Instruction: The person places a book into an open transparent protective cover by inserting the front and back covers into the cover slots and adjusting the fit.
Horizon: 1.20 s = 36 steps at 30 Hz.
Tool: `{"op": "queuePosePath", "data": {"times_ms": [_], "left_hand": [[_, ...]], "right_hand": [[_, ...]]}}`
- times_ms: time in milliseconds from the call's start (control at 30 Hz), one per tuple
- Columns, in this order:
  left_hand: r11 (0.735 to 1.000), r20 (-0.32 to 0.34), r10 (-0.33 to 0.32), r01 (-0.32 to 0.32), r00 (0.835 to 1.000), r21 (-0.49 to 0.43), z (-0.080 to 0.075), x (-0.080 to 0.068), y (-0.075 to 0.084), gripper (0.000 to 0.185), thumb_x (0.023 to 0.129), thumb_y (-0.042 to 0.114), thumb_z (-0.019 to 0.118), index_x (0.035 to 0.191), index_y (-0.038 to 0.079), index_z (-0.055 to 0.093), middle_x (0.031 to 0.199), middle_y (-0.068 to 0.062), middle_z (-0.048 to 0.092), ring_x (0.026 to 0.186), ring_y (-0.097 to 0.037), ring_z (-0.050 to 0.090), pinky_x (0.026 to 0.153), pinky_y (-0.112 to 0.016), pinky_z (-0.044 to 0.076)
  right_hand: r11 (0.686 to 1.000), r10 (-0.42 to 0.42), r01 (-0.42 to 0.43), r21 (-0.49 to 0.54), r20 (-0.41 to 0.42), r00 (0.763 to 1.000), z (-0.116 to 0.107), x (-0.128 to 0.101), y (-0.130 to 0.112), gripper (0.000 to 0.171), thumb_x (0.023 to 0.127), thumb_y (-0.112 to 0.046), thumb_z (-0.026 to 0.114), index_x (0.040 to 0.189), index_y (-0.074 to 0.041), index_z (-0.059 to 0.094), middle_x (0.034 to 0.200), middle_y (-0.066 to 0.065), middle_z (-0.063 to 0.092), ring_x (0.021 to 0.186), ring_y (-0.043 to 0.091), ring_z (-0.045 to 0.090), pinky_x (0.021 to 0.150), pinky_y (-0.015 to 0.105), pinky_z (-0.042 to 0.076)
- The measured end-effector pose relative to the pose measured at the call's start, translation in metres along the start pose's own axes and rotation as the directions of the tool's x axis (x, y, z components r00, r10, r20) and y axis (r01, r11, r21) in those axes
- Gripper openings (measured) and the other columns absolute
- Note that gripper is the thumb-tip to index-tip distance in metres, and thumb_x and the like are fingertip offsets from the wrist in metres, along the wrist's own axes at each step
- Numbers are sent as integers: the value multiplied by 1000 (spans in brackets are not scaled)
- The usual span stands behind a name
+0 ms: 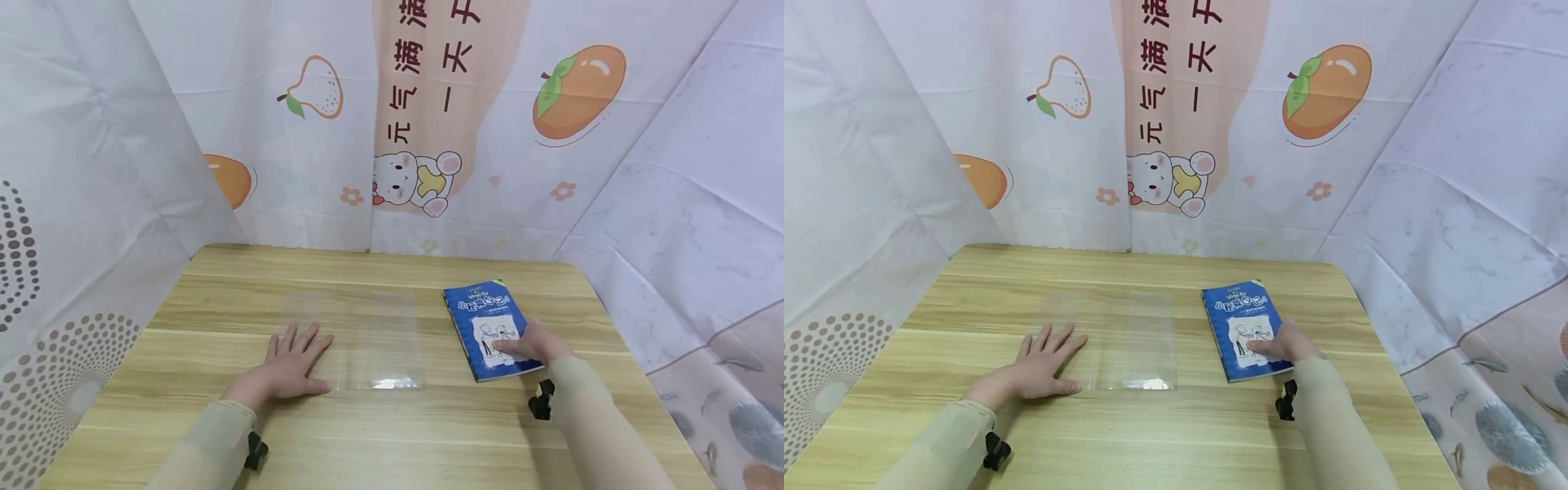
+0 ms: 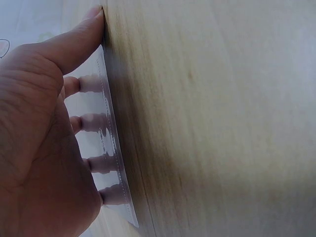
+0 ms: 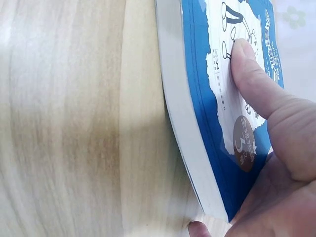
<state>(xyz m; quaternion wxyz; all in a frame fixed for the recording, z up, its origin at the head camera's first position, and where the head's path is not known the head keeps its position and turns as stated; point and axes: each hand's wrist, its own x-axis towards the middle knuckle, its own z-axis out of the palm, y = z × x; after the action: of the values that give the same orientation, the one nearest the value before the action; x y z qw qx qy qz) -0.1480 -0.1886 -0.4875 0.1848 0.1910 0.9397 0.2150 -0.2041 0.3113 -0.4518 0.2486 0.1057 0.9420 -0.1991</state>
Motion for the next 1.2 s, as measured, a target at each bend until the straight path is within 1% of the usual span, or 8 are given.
{"op": "queuePosePath", "data": {"times_ms": [200,333,467,667,867,967,1100,1200], "left_hand": [[1000,-21,5,-4,1000,16,6,4,-5,96,89,62,69,164,21,25,172,-16,2,151,-53,-13,112,-76,-11],[1000,-5,1,-1,1000,13,3,3,-1,96,89,61,69,164,21,24,171,-17,2,151,-55,-13,112,-76,-13],[1000,6,-4,4,1000,11,-2,-1,6,95,90,59,69,163,18,26,171,-20,3,150,-57,-11,111,-77,-12],[999,6,-32,32,999,40,-7,-6,15,92,90,56,71,162,18,30,170,-19,7,151,-57,-5,112,-78,-6],[999,-7,-20,20,1000,36,-4,-3,9,92,90,57,71,162,17,30,170,-21,7,150,-58,-6,111,-79,-7],[1000,-14,-9,10,1000,20,0,-1,3,94,89,60,69,163,18,27,170,-20,5,150,-58,-8,110,-79,-10],[1000,-21,-11,11,1000,23,3,1,-1,96,88,64,68,163,22,26,171,-17,3,151,-55,-11,111,-76,-12],[1000,-25,-8,9,1000,29,2,1,0,96,87,63,69,163,20,28,171,-18,5,151,-56,-9,112,-77,-11]], "right_hand": [[1000,-19,19,20,-8,1000,-1,-3,3,127,84,-68,72,145,27,14,144,48,33,125,52,48,110,63,38],[994,-39,41,104,-16,999,0,-5,6,112,88,-58,74,142,25,22,133,42,46,113,44,52,107,60,41],[977,-66,70,202,-26,997,2,-4,11,91,91,-47,75,136,21,33,119,30,54,103,37,55,99,55,46],[959,-93,101,263,-44,995,4,1,16,77,94,-40,75,135,16,42,115,25,60,99,32,59,97,53,47],[951,-107,125,282,-76,991,3,1,15,62,93,-35,76,125,12,53,106,20,67,91,26,62,89,46,50],[956,-89,110,272,-89,992,1,-2,13,61,94,-35,75,123,13,52,106,22,65,91,27,61,88,46,50],[955,-65,88,283,-91,994,0,-7,12,63,98,-34,70,130,16,46,113,27,62,97,32,59,94,51,49],[943,-75,102,316,-96,993,-1,-11,13,63,100,-30,67,135,16,42,117,29,61,99,33,59,96,53,48]]}}
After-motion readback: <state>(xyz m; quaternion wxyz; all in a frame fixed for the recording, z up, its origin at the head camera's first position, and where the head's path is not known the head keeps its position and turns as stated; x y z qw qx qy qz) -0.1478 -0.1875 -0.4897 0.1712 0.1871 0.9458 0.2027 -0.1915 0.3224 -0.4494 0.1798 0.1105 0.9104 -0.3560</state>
